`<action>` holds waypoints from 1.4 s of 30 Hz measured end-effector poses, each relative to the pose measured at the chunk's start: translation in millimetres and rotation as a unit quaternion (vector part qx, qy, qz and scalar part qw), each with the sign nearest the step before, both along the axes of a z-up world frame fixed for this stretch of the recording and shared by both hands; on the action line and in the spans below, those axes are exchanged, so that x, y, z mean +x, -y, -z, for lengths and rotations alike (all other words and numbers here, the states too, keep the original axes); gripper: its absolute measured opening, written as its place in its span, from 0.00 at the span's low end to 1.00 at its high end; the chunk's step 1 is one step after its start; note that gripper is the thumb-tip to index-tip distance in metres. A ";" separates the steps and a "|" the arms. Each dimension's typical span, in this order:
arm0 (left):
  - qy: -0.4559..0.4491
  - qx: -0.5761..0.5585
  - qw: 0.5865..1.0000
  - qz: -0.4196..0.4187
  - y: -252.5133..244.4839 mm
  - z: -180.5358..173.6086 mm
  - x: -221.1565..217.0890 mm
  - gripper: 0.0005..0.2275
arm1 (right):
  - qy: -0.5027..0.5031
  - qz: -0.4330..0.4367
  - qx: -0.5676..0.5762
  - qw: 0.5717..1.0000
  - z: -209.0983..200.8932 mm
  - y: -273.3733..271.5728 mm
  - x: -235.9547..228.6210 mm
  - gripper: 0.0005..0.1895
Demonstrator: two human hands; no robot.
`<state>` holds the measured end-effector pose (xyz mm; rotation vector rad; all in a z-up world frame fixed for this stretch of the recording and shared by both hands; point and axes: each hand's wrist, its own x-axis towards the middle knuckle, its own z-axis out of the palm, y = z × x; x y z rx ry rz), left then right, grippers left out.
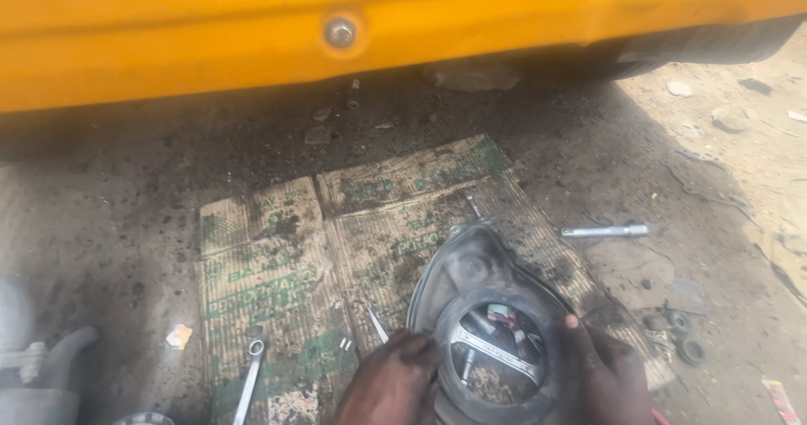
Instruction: Disassembling and inspecting an auto engine component on a piece of cardboard on the ground.
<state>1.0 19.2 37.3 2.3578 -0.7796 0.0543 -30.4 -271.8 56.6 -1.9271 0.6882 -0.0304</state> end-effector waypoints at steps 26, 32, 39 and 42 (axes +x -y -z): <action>-0.280 -0.224 0.908 -0.216 -26.1 -11.5 -18.9 0.09 | 0.235 -0.139 -0.311 0.910 0.9 -11.3 -28.6 0.18; -0.333 -0.292 0.857 -0.264 -24.4 -19.1 -21.2 0.08 | 0.211 0.079 -0.183 0.957 -71.6 16.1 -21.6 0.22; -0.327 -0.351 0.781 -0.401 -32.9 -81.8 -7.5 0.06 | 0.430 -0.119 -0.425 0.787 -132.4 12.8 23.7 0.15; -0.308 -0.328 0.793 -0.410 -32.6 -39.8 -4.5 0.06 | 0.359 -0.320 -0.551 0.682 -82.3 -1.7 21.3 0.25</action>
